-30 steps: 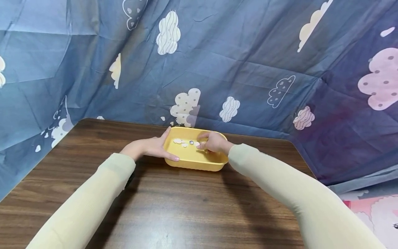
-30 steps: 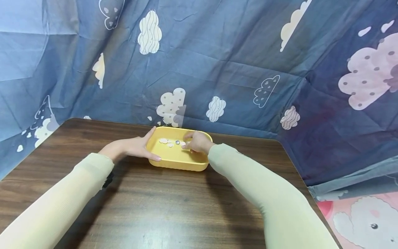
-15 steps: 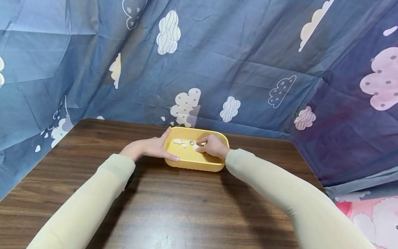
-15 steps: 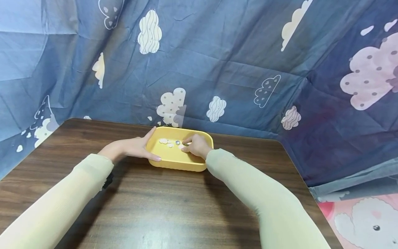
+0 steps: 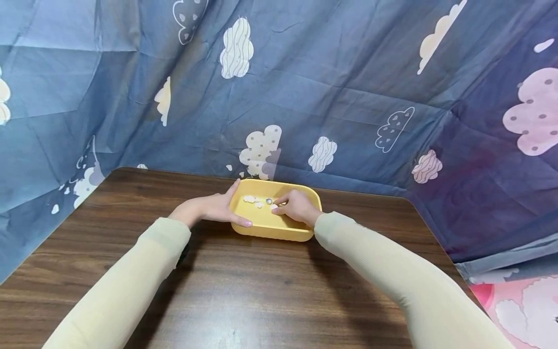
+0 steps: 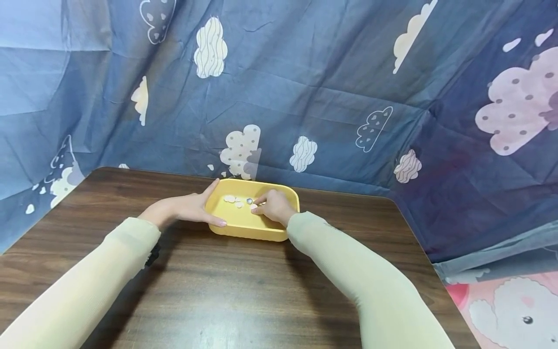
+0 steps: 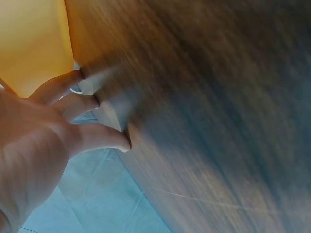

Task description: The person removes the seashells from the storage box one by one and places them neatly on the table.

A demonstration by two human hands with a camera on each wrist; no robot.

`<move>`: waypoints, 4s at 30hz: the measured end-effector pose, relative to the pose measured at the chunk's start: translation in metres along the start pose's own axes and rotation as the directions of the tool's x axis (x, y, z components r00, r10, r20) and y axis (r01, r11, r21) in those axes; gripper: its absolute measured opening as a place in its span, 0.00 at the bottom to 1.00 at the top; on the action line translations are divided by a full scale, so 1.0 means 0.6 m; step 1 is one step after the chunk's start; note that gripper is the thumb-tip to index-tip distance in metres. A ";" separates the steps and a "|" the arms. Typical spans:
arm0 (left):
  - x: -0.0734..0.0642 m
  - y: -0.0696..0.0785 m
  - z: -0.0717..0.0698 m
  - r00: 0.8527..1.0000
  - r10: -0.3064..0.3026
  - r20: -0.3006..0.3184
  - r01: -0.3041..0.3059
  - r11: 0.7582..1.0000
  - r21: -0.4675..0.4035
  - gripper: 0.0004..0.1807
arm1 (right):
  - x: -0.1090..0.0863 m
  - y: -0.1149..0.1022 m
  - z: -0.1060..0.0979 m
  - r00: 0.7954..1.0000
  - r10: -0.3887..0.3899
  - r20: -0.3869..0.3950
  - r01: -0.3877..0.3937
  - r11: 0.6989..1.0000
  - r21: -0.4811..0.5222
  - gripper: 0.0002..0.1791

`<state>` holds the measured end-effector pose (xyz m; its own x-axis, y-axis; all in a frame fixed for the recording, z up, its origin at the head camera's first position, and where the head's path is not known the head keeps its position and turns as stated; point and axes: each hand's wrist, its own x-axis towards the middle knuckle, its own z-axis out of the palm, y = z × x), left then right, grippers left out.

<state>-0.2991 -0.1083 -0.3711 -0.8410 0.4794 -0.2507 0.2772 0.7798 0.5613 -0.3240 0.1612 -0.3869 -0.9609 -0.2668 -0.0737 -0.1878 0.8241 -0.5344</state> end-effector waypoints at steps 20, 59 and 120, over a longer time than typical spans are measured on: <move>0.006 0.003 -0.004 1.000 -0.021 -0.022 0.021 1.000 0.018 0.80 | -0.030 -0.056 -0.093 0.991 -0.077 -0.111 0.083 0.995 0.052 0.17; -0.002 0.002 0.000 0.999 -0.010 -0.035 0.011 0.999 0.036 0.79 | -0.200 -0.148 0.153 0.956 -0.290 0.029 0.280 0.942 0.184 0.15; 0.000 -0.001 -0.001 0.999 -0.031 -0.015 0.031 0.999 0.028 0.79 | -0.057 -0.143 -0.046 0.966 -0.181 -0.184 0.200 0.975 0.094 0.23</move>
<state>-0.2992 -0.1088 -0.3709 -0.8560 0.4492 -0.2557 0.2640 0.8053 0.5308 -0.2808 0.1134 -0.3156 -0.9319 -0.3149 0.1799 -0.3565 0.7035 -0.6149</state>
